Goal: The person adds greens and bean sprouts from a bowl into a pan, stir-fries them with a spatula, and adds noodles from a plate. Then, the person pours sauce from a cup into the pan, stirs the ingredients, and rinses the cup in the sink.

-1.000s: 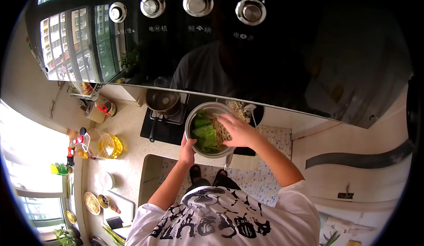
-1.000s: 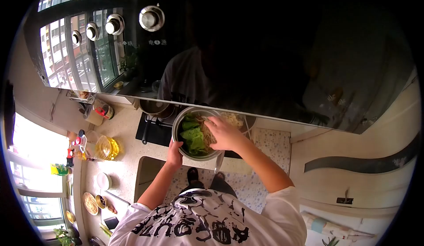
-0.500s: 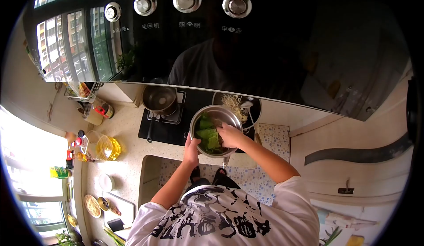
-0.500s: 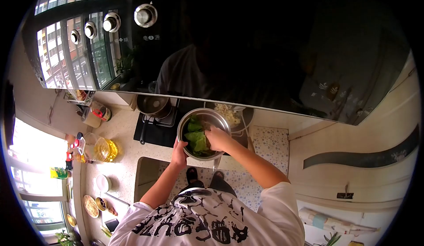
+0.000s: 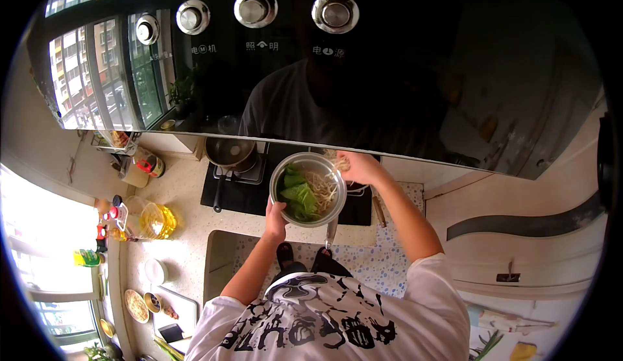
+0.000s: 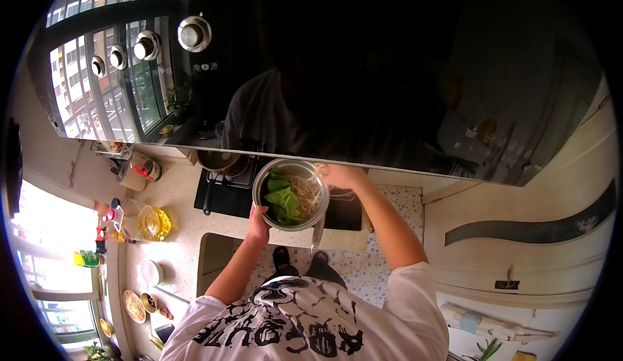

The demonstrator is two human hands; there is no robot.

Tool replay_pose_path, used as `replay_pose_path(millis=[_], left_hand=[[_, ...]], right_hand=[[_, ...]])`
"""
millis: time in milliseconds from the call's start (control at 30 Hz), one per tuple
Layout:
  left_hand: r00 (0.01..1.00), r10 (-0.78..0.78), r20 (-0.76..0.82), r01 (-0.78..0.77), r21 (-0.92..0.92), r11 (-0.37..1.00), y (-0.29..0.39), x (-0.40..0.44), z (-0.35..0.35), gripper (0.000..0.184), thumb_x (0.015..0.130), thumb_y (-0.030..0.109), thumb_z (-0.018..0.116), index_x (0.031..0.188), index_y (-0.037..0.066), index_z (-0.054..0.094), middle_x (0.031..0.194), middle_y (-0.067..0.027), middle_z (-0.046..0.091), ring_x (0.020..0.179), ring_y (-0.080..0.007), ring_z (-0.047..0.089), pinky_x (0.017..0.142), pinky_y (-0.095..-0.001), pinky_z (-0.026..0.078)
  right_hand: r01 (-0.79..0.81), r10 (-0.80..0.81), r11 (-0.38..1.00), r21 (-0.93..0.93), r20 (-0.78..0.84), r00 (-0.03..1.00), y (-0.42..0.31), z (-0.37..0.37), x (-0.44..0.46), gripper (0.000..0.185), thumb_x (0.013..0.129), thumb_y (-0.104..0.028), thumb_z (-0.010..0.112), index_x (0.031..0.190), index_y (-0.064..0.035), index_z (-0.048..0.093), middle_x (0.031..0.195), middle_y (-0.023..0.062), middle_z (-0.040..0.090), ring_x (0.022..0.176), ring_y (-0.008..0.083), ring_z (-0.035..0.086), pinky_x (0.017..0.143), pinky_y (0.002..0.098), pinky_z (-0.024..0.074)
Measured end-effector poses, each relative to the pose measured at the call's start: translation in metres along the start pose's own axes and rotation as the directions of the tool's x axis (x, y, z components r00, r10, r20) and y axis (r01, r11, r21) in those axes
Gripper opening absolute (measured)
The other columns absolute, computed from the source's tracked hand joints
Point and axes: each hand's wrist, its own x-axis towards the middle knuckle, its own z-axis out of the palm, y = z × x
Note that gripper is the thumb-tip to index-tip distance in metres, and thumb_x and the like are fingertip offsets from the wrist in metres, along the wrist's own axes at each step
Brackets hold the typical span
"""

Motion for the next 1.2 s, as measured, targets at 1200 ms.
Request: replay_pose_path(millis=[1200], left_hand=[[0.999, 0.03, 0.039, -0.031, 0.039, 0.999, 0.018, -0.027, 0.036, 0.061, 0.09, 0.013, 0.048, 0.151, 0.013, 0.038, 0.131, -0.0095, 0.057, 0.116, -0.0227, 0.06, 0.087, -0.0386, 0.057]], right_hand=[[0.256, -0.178, 0.693, -0.674, 0.184, 0.967, -0.01, 0.097, -0.029, 0.043, 0.059, -0.025, 0.084, 0.096, -0.0056, 0.074, 0.102, 0.011, 0.063, 0.101, 0.0279, 0.061, 0.084, 0.0386, 0.0502]])
